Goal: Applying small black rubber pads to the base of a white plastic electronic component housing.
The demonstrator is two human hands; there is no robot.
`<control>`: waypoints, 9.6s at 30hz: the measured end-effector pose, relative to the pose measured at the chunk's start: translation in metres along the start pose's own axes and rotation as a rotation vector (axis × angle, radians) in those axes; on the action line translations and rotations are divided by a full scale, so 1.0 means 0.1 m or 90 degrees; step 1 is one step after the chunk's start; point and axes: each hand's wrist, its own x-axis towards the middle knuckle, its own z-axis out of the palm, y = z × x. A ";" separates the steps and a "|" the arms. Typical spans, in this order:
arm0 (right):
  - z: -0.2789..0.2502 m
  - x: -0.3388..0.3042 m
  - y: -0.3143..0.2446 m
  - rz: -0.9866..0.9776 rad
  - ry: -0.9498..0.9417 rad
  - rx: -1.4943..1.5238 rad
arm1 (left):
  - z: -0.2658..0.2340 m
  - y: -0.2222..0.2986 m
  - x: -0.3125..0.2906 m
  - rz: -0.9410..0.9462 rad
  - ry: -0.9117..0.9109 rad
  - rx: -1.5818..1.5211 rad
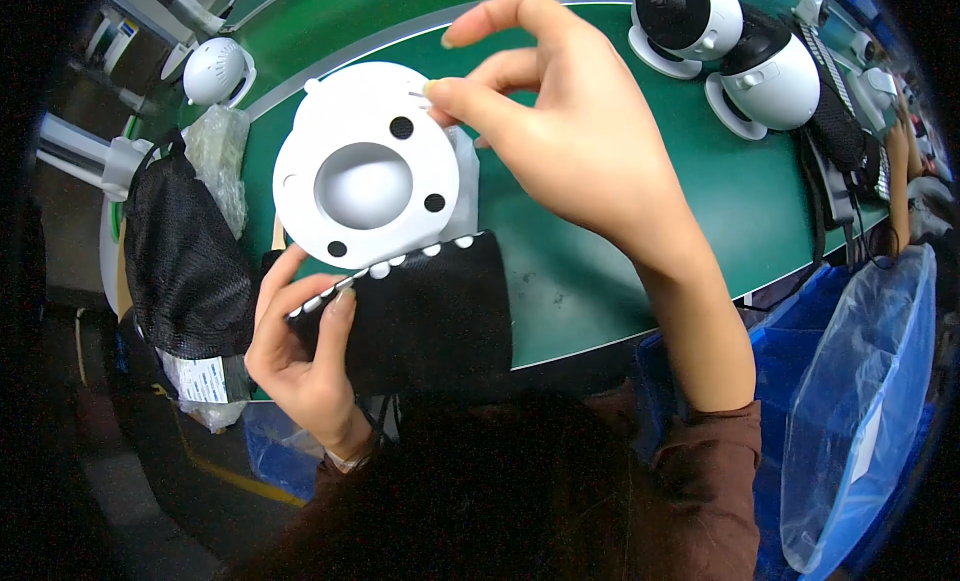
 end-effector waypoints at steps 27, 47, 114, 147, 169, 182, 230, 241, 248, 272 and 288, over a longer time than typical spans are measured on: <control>0.20 -0.69 0.02 -0.498 0.067 -0.333 | -0.07 0.22 -0.07 -0.126 -0.101 -0.119; 0.44 0.01 -0.28 -0.256 -0.026 -0.138 | -0.16 0.02 0.10 0.017 -0.114 -0.048; 0.31 0.25 -0.10 -0.844 0.098 -0.353 | -0.07 0.06 0.16 -0.082 -0.100 -0.155; 0.17 -0.22 -0.40 -0.233 -0.061 -0.029 | -0.08 -0.01 0.15 -0.049 -0.082 -0.136; 0.47 -0.06 -0.28 -0.413 0.038 -0.325 | -0.07 -0.03 0.18 -0.001 -0.092 -0.121; 0.30 0.07 -0.31 -0.135 -0.172 -0.032 | -0.05 -0.03 0.15 -0.014 -0.098 -0.177; 1.54 2.75 1.14 -0.329 -0.313 -0.583 | -0.51 -0.26 -0.20 -0.301 -0.337 -0.266; 0.83 2.62 0.43 -0.324 0.049 -0.267 | -0.39 -0.31 0.09 -0.129 -0.498 -0.335; -0.03 1.21 -0.75 -0.261 0.085 -0.108 | -0.37 -0.26 -0.02 -0.104 -0.427 -0.315; 0.52 0.05 -0.19 -0.062 0.011 0.111 | -0.28 -0.13 -0.17 -0.085 -0.230 -0.273; 0.33 -0.14 -0.10 -0.376 0.027 -0.219 | -0.33 -0.02 -0.17 -0.233 -0.157 -0.242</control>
